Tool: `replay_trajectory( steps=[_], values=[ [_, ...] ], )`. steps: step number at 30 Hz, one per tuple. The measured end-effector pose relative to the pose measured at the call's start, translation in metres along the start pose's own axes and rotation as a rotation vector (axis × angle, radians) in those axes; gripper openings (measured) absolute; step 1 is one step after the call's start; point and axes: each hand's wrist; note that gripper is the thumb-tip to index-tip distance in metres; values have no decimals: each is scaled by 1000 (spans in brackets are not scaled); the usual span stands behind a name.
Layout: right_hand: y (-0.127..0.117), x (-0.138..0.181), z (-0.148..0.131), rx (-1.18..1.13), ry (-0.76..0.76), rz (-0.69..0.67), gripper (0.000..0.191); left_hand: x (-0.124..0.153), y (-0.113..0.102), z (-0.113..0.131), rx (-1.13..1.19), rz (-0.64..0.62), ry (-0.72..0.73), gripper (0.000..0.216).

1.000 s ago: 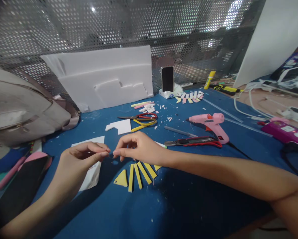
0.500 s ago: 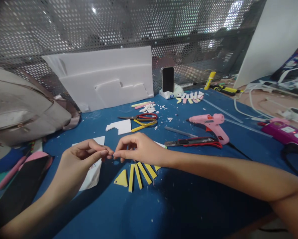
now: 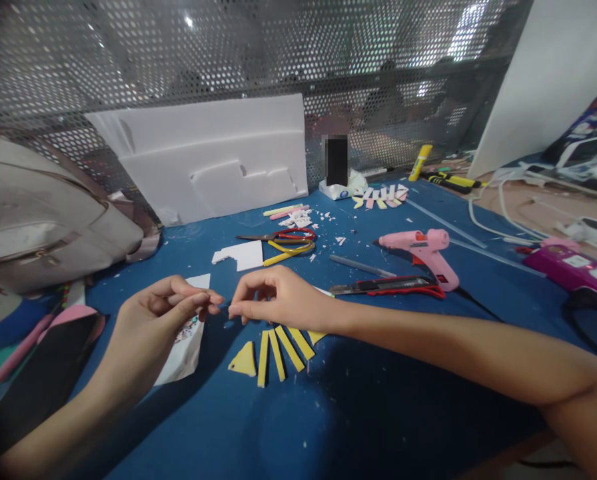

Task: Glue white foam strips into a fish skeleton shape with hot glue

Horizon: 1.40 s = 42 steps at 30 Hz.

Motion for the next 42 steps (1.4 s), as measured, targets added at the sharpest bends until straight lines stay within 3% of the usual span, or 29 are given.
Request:
replay_trajectory(
  steps=[12, 19, 32, 38, 42],
  values=[
    [0, -1, 4, -22, 37, -37, 20, 0, -2, -3, 134, -134, -52, 22],
    [-2, -1, 1, -27, 54, -101, 21, -2, -2, -4, 135, -138, -57, 20],
    [-2, 1, 1, 27, 45, -99, 21, -1, -1, -5, 106, -133, -61, 18],
    [0, 0, 2, 97, -34, 9, 13, 0, -2, -6, 87, -134, -65, 16],
    [0, 1, 2, 255, -141, 123, 22, -1, -2, -7, 84, -149, -69, 16]
  ],
)
Point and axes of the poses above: each hand's wrist, its own x-axis away from the middle knuckle, its own y-axis out of the palm, z = x × y, and after that the axes turned 14 degrees about -z, right-handed
